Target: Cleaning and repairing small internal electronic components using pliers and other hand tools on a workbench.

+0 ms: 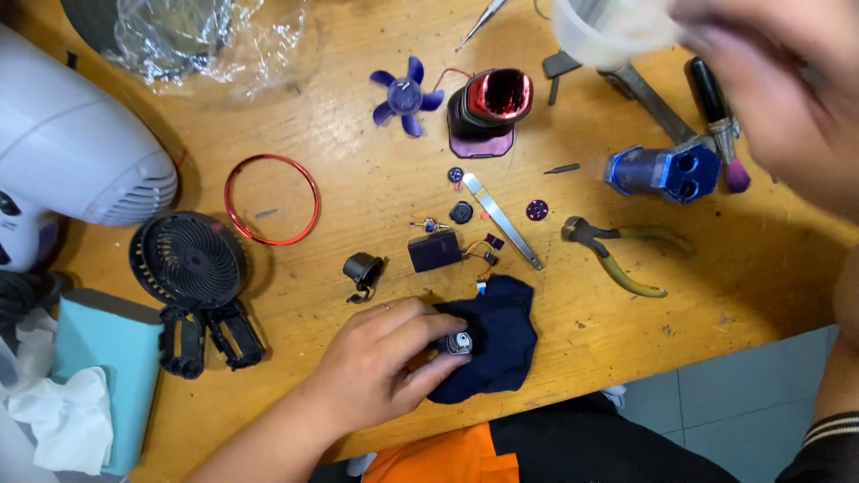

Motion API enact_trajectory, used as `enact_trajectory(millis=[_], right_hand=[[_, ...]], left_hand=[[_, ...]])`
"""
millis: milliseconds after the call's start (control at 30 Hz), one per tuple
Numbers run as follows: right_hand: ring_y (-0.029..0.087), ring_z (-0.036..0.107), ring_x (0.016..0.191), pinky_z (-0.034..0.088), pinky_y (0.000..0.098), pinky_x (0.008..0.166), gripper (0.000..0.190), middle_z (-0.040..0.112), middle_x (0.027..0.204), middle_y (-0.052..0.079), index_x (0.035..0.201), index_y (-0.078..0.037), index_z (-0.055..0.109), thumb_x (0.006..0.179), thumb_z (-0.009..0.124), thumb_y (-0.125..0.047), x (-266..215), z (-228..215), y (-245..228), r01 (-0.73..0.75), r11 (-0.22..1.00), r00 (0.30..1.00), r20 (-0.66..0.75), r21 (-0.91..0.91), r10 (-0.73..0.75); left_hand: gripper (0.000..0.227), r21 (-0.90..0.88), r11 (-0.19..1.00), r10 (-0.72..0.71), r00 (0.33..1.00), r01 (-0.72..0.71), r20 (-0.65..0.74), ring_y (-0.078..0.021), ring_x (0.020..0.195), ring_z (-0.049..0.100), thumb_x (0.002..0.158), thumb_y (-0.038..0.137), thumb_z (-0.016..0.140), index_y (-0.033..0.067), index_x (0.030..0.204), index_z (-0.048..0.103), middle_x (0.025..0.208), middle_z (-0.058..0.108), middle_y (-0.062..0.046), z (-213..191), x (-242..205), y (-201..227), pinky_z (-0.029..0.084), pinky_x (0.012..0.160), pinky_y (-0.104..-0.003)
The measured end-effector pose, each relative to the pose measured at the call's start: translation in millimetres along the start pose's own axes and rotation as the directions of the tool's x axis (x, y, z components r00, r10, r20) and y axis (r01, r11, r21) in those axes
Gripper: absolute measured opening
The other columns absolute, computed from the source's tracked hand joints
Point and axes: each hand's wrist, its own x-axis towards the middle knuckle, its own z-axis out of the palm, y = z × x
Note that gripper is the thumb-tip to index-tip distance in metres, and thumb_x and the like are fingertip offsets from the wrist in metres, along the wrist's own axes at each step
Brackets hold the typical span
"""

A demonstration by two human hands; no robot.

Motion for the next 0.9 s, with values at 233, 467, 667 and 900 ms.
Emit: enact_trajectory(millis=[233, 467, 667, 900], right_hand=[[0.028, 0.079, 0.089, 0.065, 0.0420, 0.058, 0.034, 0.082, 0.121, 0.018, 0.136, -0.006, 0.078, 0.104, 0.083, -0.013, -72, -14, -117, 0.048, 0.997, 0.984, 0.169, 0.067, -0.059], [0.033, 0.078, 0.088, 0.054, 0.0434, 0.056, 0.021, 0.080, 0.120, 0.016, 0.132, -0.007, 0.080, 0.113, 0.075, -0.013, -88, 23, -167, 0.021, 0.997, 0.992, 0.119, 0.075, -0.030], [0.029, 0.072, 0.077, 0.051, 0.0415, 0.053, 0.019, 0.081, 0.120, 0.019, 0.131, -0.006, 0.086, 0.115, 0.077, -0.011, -106, 34, -178, 0.016, 0.998, 0.999, 0.028, 0.063, -0.018], [0.030, 0.074, 0.087, 0.059, 0.0441, 0.056, 0.030, 0.072, 0.116, 0.014, 0.139, -0.004, 0.080, 0.112, 0.079, -0.018, -111, 29, -175, -0.093, 0.979, 0.985, 0.158, 0.184, 0.064]], left_hand=[[0.023, 0.142, 0.981, 0.133, 0.991, -0.133, 0.008, -0.0320, 0.089, 0.072, 0.116, 0.025, 0.072, 0.0038, 0.124, 0.073, 0.112, 0.071, -0.013, -1, 3, 16, 0.061, 0.079, -0.043], [0.022, 0.194, 0.947, 0.246, 0.966, -0.256, 0.076, -0.0331, 0.089, 0.067, 0.118, 0.022, 0.072, 0.0010, 0.124, 0.076, 0.119, 0.076, -0.015, 7, 1, 29, 0.055, 0.078, -0.045], [0.020, 0.195, 0.932, 0.287, 0.951, -0.305, 0.117, -0.0422, 0.128, 0.076, 0.121, 0.016, 0.069, -0.0007, 0.131, 0.075, 0.153, 0.072, -0.021, 24, -1, 31, 0.065, 0.099, -0.052], [0.018, 0.229, 0.901, 0.336, 0.927, -0.367, 0.164, -0.0423, 0.130, 0.077, 0.122, 0.011, 0.068, -0.0030, 0.128, 0.077, 0.150, 0.073, -0.024, 34, 2, 30, 0.062, 0.101, -0.051]])
